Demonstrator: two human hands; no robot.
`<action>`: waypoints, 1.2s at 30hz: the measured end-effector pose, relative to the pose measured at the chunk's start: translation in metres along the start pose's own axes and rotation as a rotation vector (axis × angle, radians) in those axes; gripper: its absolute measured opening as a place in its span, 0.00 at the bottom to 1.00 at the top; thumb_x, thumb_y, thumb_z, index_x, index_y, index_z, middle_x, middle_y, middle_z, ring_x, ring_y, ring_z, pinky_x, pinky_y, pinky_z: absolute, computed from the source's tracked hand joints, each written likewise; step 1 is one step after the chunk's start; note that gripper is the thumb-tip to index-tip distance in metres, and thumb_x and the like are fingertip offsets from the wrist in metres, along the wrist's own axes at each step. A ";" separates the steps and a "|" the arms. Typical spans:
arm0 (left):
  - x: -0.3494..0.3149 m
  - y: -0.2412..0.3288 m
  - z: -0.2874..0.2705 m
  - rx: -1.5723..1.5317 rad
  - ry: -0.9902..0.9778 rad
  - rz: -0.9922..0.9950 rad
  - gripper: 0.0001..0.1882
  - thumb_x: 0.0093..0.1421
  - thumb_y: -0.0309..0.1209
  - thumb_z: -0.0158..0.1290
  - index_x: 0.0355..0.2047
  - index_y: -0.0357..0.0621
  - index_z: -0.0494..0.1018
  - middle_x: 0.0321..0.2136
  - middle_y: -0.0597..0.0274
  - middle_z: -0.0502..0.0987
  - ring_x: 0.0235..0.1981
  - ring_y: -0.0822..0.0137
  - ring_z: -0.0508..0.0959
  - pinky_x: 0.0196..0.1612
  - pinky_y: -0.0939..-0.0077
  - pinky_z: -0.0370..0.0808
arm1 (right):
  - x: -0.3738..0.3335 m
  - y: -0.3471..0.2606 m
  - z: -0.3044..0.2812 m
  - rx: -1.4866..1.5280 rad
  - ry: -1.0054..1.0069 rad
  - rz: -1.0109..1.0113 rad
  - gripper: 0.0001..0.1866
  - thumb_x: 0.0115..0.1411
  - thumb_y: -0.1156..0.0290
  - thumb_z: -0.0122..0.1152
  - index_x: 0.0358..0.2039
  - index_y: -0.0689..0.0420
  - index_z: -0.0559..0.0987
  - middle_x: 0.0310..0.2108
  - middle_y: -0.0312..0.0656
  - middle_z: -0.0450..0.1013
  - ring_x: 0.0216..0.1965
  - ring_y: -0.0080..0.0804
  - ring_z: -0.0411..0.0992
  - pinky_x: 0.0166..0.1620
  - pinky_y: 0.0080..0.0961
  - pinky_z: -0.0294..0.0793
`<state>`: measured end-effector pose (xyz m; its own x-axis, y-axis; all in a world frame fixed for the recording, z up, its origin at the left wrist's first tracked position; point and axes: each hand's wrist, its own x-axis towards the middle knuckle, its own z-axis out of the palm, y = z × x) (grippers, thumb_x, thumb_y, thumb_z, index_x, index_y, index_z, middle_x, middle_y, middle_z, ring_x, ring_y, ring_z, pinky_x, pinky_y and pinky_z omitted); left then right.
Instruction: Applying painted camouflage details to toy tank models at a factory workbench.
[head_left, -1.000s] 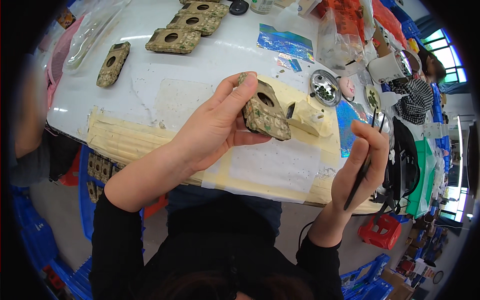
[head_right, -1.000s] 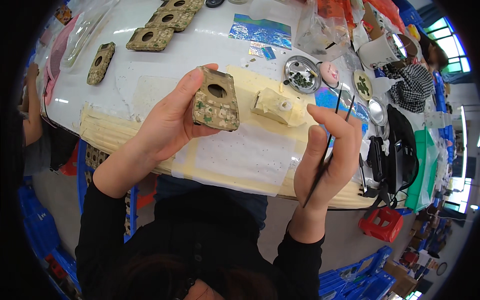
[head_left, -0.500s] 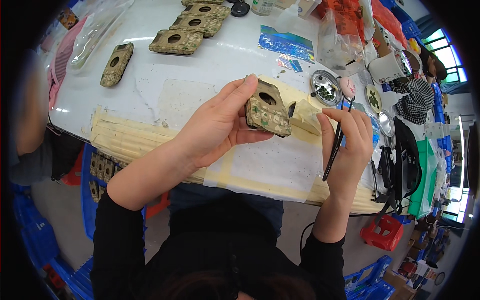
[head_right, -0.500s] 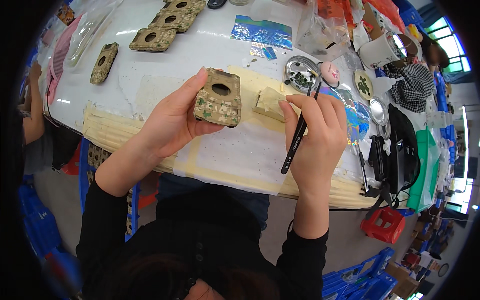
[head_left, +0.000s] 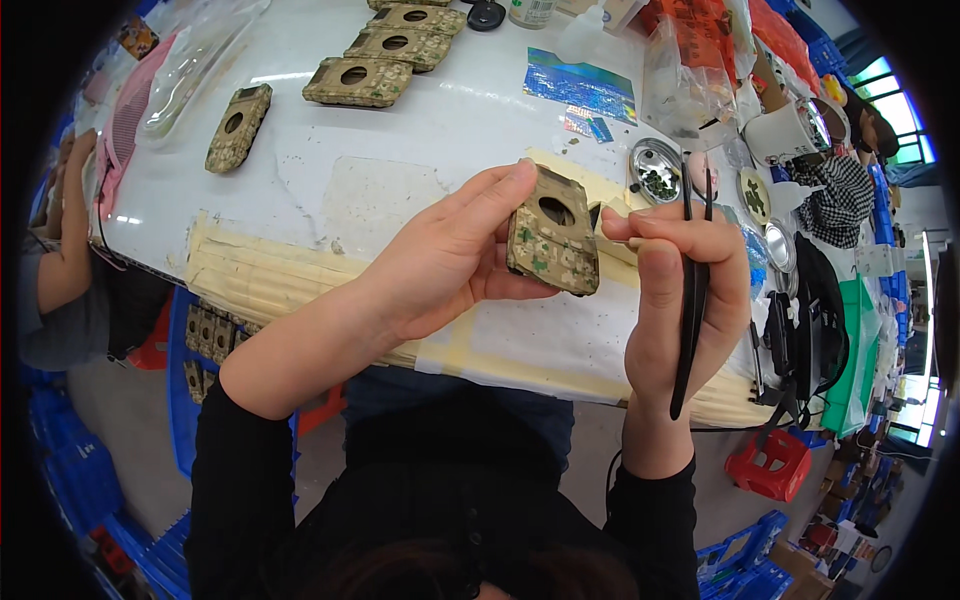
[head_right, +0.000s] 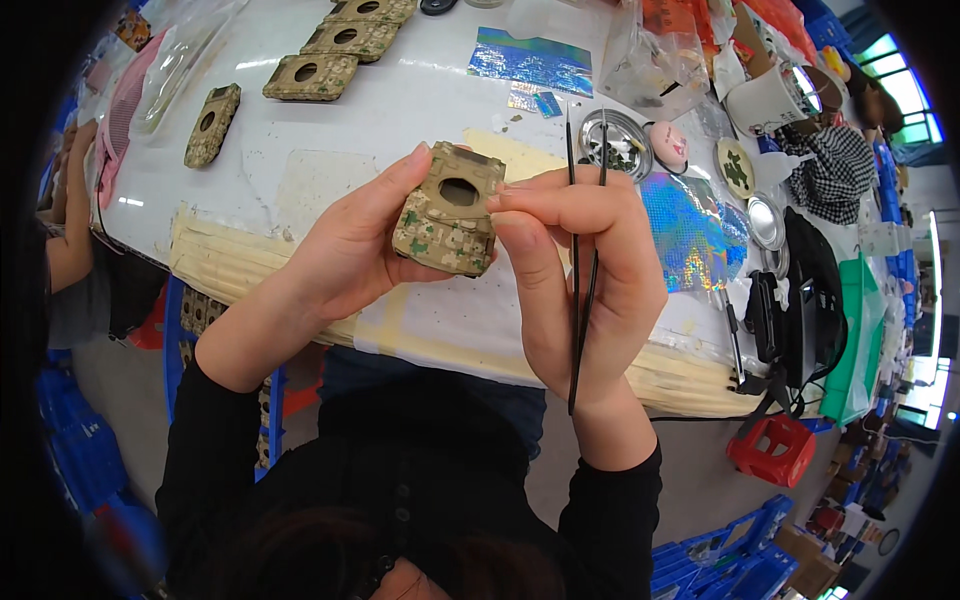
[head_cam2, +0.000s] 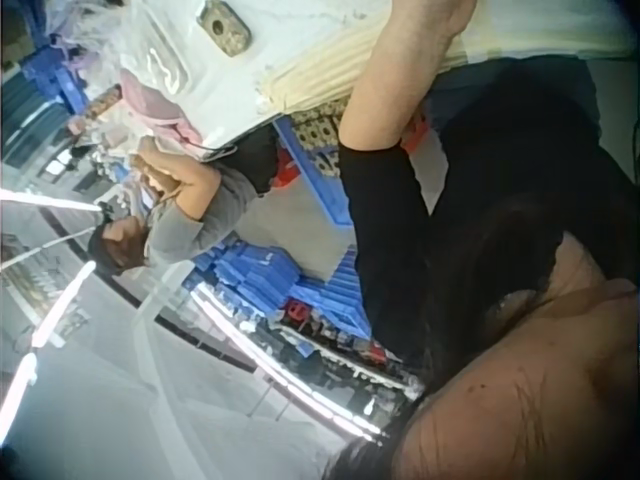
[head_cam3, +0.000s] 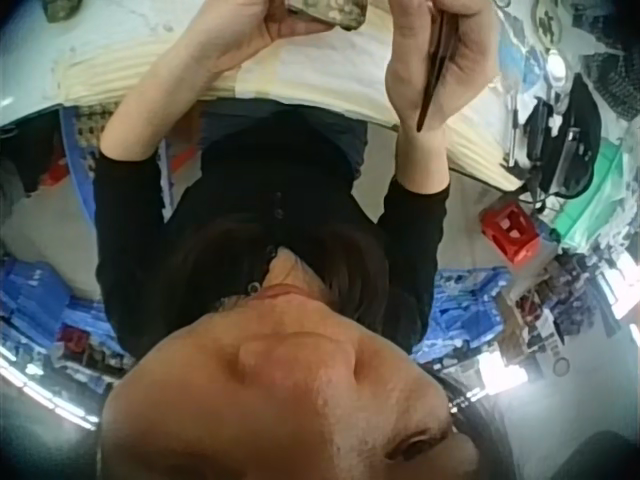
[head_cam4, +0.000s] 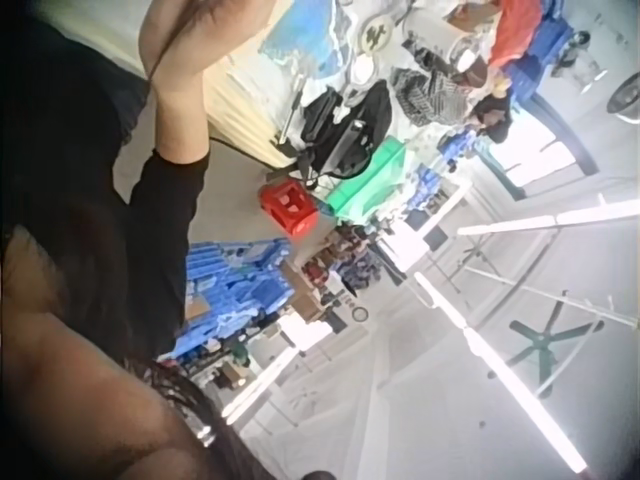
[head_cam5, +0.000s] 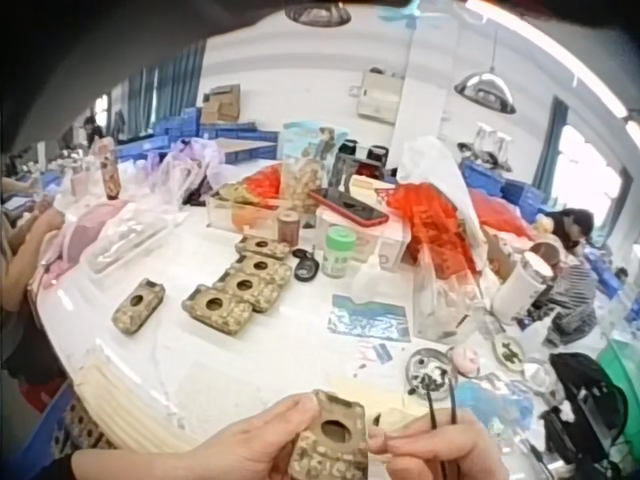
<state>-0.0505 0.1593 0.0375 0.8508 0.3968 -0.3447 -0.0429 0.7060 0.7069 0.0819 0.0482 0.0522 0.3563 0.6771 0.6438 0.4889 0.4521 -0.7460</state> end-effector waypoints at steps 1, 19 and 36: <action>0.000 0.000 0.000 -0.001 0.001 0.002 0.26 0.67 0.50 0.36 0.53 0.43 0.65 0.44 0.61 0.75 0.41 0.70 0.78 0.40 0.73 0.80 | 0.000 0.000 0.001 0.013 -0.010 0.021 0.05 0.58 0.80 0.57 0.34 0.62 0.72 0.31 0.42 0.73 0.31 0.23 0.66 0.35 0.16 0.66; -0.001 -0.001 0.000 0.003 0.008 0.008 0.25 0.67 0.50 0.37 0.54 0.44 0.64 0.45 0.60 0.74 0.43 0.69 0.77 0.41 0.71 0.80 | -0.002 0.002 0.003 0.024 -0.023 0.125 0.02 0.59 0.79 0.57 0.32 0.61 0.73 0.27 0.37 0.71 0.26 0.17 0.61 0.31 0.13 0.61; 0.000 -0.002 0.000 0.016 0.008 0.009 0.26 0.67 0.50 0.36 0.53 0.43 0.64 0.44 0.60 0.74 0.43 0.69 0.77 0.42 0.70 0.79 | -0.002 0.001 0.002 0.045 -0.007 0.175 0.02 0.60 0.77 0.57 0.32 0.61 0.73 0.28 0.38 0.72 0.26 0.16 0.64 0.31 0.13 0.63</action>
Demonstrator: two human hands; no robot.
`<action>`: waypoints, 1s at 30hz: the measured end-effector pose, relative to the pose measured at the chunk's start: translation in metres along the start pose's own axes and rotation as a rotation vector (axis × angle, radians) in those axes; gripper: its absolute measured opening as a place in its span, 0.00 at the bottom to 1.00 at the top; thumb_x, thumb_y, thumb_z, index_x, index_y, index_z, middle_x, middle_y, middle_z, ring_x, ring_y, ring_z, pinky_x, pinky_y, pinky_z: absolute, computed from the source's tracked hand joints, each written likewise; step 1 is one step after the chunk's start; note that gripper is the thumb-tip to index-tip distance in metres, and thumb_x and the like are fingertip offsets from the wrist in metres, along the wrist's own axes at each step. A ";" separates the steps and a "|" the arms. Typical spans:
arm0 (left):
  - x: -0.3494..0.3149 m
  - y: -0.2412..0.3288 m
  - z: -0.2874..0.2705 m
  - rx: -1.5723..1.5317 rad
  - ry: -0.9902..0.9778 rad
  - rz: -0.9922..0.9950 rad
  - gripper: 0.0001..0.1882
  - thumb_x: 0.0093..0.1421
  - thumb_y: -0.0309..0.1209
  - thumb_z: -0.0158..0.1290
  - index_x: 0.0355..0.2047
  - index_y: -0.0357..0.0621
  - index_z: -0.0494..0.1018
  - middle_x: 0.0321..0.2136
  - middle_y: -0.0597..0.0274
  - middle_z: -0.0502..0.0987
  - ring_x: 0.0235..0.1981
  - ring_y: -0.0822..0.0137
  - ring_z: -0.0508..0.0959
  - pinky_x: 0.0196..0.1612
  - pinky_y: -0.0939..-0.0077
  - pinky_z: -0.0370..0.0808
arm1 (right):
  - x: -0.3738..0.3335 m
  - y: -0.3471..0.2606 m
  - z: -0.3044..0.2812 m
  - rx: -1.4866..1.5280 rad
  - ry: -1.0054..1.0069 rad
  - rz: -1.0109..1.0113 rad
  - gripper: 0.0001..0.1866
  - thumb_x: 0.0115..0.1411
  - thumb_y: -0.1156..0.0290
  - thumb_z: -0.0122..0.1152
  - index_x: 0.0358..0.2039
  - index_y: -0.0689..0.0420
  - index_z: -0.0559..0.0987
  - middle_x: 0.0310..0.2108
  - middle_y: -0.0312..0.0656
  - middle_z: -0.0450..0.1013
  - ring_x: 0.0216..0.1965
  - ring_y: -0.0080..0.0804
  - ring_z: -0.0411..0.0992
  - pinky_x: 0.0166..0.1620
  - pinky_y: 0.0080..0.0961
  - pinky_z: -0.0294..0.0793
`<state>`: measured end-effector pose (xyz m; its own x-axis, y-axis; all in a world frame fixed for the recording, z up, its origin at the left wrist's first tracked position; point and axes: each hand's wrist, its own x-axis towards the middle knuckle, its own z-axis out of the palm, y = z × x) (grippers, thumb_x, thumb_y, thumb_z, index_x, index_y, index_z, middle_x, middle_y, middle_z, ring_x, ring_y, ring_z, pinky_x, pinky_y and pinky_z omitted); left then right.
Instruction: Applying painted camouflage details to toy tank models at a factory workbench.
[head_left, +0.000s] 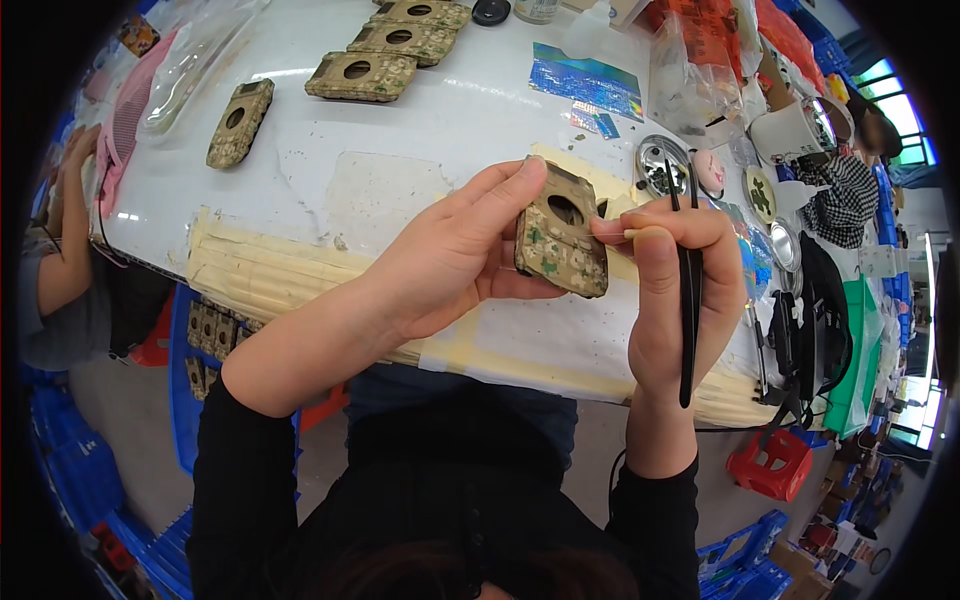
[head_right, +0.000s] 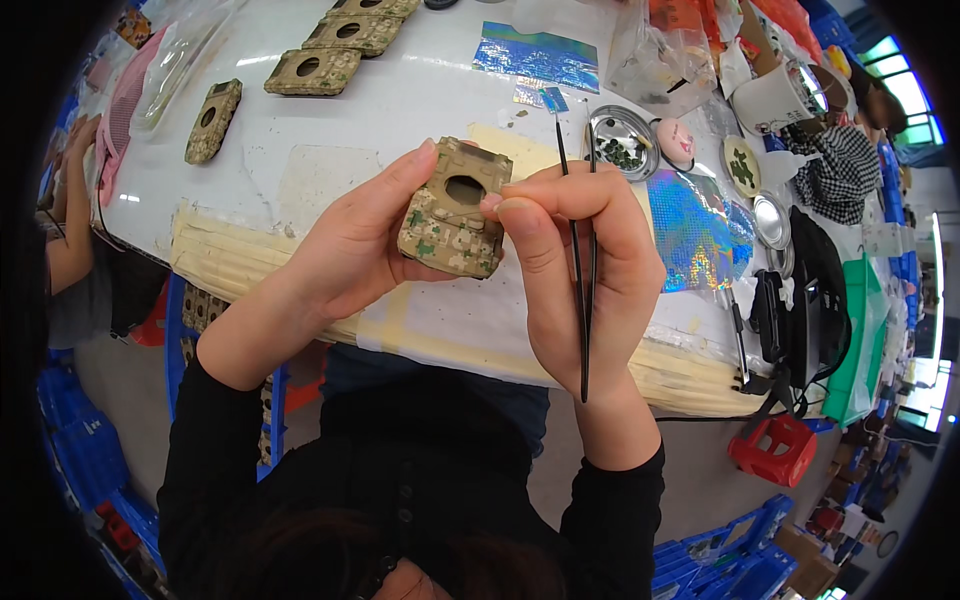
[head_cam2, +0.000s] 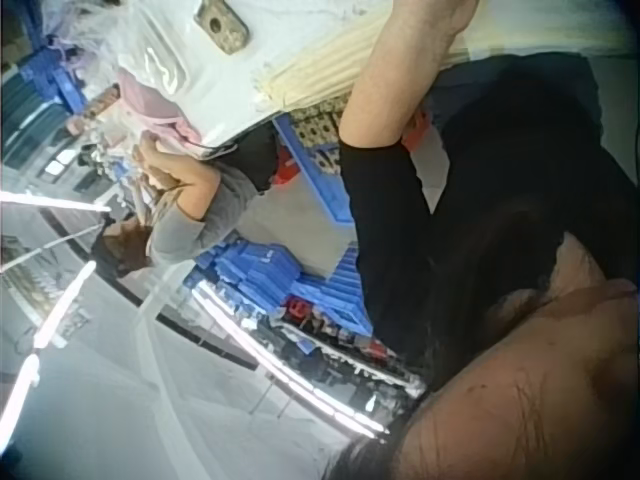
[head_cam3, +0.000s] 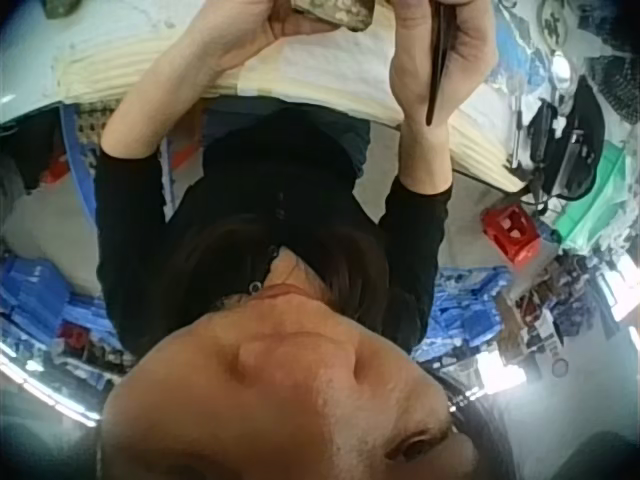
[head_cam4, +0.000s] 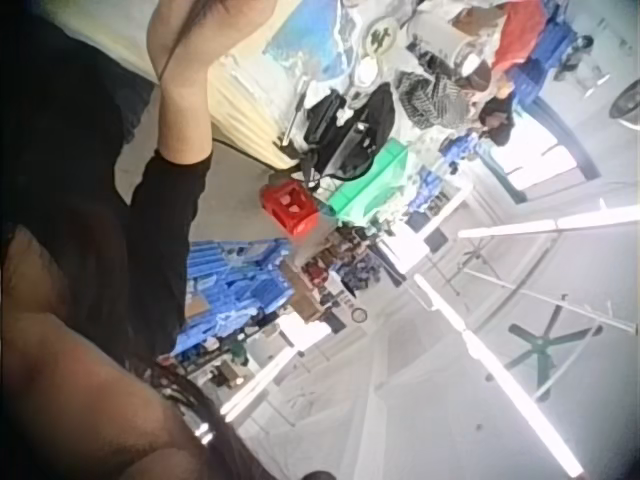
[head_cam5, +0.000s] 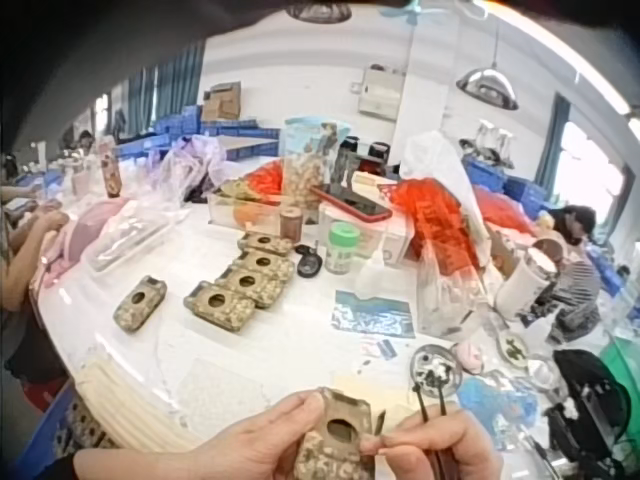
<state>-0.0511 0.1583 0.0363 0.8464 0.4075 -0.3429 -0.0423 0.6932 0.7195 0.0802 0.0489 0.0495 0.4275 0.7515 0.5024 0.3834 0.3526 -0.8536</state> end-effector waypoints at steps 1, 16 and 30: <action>0.000 0.000 0.000 0.003 -0.001 0.001 0.26 0.67 0.50 0.36 0.53 0.43 0.64 0.45 0.60 0.74 0.43 0.69 0.77 0.42 0.70 0.79 | 0.000 0.000 0.000 -0.003 0.001 0.002 0.02 0.60 0.76 0.57 0.32 0.61 0.73 0.28 0.38 0.72 0.26 0.16 0.64 0.31 0.13 0.63; 0.000 0.001 0.001 0.000 0.013 -0.011 0.26 0.67 0.49 0.35 0.53 0.42 0.64 0.45 0.58 0.75 0.43 0.69 0.78 0.41 0.73 0.80 | 0.000 0.001 -0.004 0.045 0.020 0.044 0.04 0.61 0.75 0.55 0.33 0.62 0.72 0.30 0.40 0.73 0.30 0.19 0.70 0.36 0.14 0.67; 0.003 -0.001 -0.001 0.031 0.004 0.041 0.29 0.68 0.50 0.33 0.57 0.37 0.60 0.45 0.44 0.74 0.42 0.59 0.79 0.40 0.75 0.80 | 0.000 0.013 -0.043 -0.903 0.155 -0.223 0.07 0.49 0.78 0.66 0.26 0.60 0.75 0.24 0.42 0.69 0.29 0.38 0.69 0.35 0.29 0.69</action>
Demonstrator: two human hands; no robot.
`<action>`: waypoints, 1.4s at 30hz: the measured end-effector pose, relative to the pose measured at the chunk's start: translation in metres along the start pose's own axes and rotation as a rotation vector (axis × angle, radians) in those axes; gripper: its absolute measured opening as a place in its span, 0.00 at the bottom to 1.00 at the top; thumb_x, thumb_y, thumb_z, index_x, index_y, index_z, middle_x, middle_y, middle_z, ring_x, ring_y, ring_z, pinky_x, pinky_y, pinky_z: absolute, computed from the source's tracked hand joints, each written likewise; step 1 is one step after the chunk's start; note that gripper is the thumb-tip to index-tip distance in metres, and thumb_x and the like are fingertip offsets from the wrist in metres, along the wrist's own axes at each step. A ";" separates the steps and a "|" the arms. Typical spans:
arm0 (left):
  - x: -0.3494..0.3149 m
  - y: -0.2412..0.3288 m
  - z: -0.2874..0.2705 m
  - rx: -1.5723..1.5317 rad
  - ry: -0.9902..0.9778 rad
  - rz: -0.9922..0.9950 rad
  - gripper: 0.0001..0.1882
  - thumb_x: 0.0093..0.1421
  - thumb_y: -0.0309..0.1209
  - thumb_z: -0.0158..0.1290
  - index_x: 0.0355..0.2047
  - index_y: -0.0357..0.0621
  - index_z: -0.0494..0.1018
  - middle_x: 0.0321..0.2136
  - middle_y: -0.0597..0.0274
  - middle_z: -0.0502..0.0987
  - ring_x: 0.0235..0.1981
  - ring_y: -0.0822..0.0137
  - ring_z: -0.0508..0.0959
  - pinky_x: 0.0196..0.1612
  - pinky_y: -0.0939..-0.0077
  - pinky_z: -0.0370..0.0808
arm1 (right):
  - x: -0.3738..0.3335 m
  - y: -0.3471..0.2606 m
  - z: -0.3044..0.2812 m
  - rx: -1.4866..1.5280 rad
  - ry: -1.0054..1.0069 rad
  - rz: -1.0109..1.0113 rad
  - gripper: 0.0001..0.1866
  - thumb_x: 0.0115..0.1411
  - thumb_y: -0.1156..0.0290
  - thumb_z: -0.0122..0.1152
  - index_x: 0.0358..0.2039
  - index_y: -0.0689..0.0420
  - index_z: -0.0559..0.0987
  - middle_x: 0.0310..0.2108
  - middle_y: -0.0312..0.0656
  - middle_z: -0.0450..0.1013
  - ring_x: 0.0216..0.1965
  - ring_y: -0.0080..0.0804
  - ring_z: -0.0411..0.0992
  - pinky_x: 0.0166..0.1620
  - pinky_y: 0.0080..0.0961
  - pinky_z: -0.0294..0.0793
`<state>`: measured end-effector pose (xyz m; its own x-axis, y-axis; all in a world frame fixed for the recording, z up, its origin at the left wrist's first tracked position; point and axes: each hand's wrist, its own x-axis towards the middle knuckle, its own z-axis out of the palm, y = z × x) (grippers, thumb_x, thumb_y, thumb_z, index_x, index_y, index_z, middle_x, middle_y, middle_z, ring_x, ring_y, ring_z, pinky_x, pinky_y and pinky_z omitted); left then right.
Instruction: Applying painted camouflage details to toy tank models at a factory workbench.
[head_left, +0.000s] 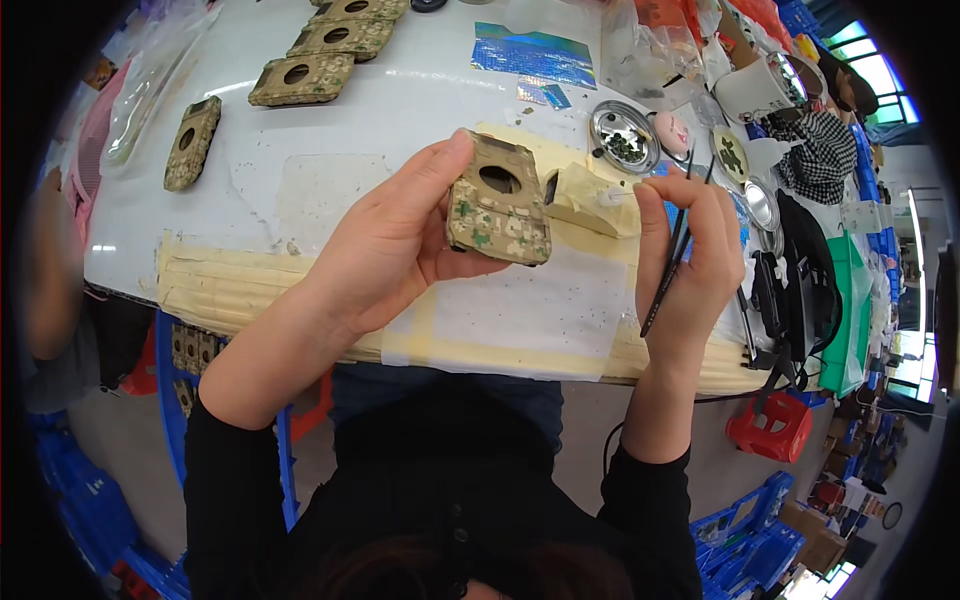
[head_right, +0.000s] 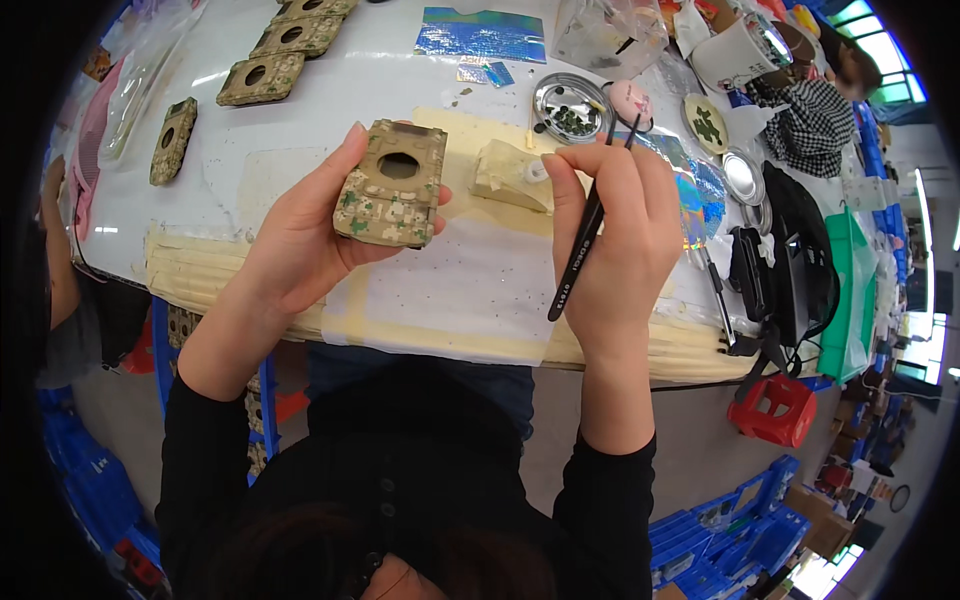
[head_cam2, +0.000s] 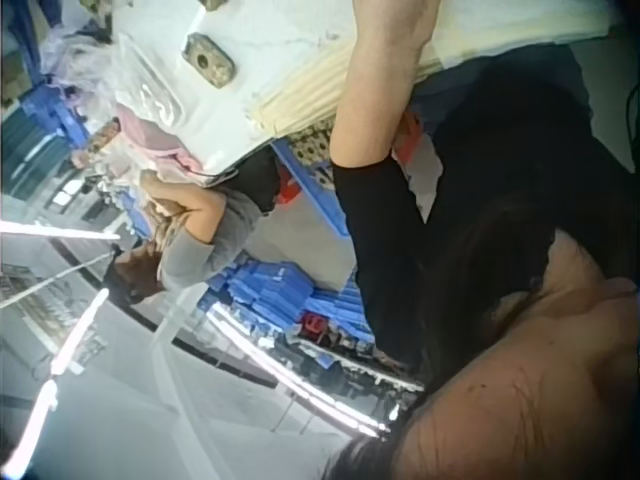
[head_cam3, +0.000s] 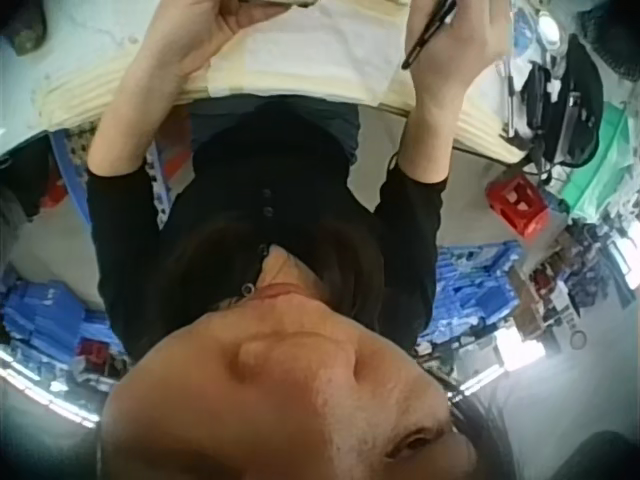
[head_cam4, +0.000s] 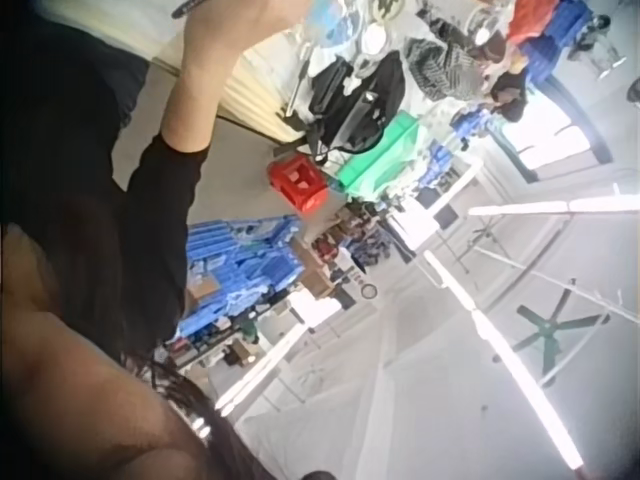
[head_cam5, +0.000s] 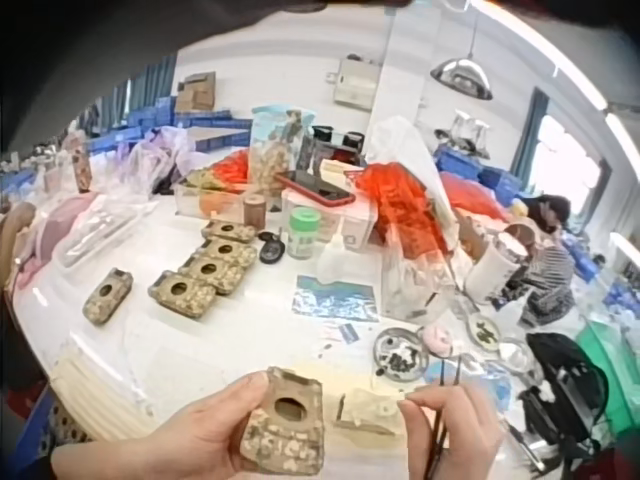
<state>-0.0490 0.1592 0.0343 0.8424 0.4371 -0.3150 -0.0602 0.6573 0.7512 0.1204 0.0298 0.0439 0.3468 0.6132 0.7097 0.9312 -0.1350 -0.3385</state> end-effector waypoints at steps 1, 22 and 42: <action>0.001 0.000 0.001 -0.001 0.016 -0.001 0.29 0.68 0.50 0.33 0.57 0.37 0.60 0.45 0.44 0.74 0.42 0.59 0.79 0.40 0.75 0.79 | -0.001 0.001 0.000 -0.016 -0.026 -0.016 0.07 0.49 0.78 0.66 0.27 0.60 0.75 0.25 0.42 0.69 0.29 0.38 0.69 0.35 0.29 0.69; 0.004 -0.006 -0.006 -0.052 0.027 0.033 0.30 0.68 0.47 0.33 0.58 0.32 0.57 0.45 0.38 0.72 0.40 0.60 0.79 0.30 0.85 0.82 | -0.101 0.006 -0.051 0.710 -0.076 0.676 0.09 0.55 0.81 0.61 0.37 0.68 0.74 0.34 0.47 0.76 0.37 0.28 0.75 0.44 0.20 0.72; 0.006 -0.005 -0.010 -0.105 -0.062 -0.001 0.31 0.68 0.47 0.32 0.59 0.31 0.54 0.47 0.35 0.69 0.42 0.57 0.78 0.32 0.83 0.83 | -0.096 0.019 -0.052 0.712 -0.199 0.710 0.06 0.59 0.77 0.58 0.31 0.66 0.72 0.28 0.43 0.75 0.31 0.24 0.75 0.36 0.16 0.72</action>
<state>-0.0484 0.1643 0.0227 0.8737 0.3998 -0.2772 -0.1123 0.7202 0.6847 0.1104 -0.0721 0.0015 0.7073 0.6984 0.1094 0.2136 -0.0636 -0.9748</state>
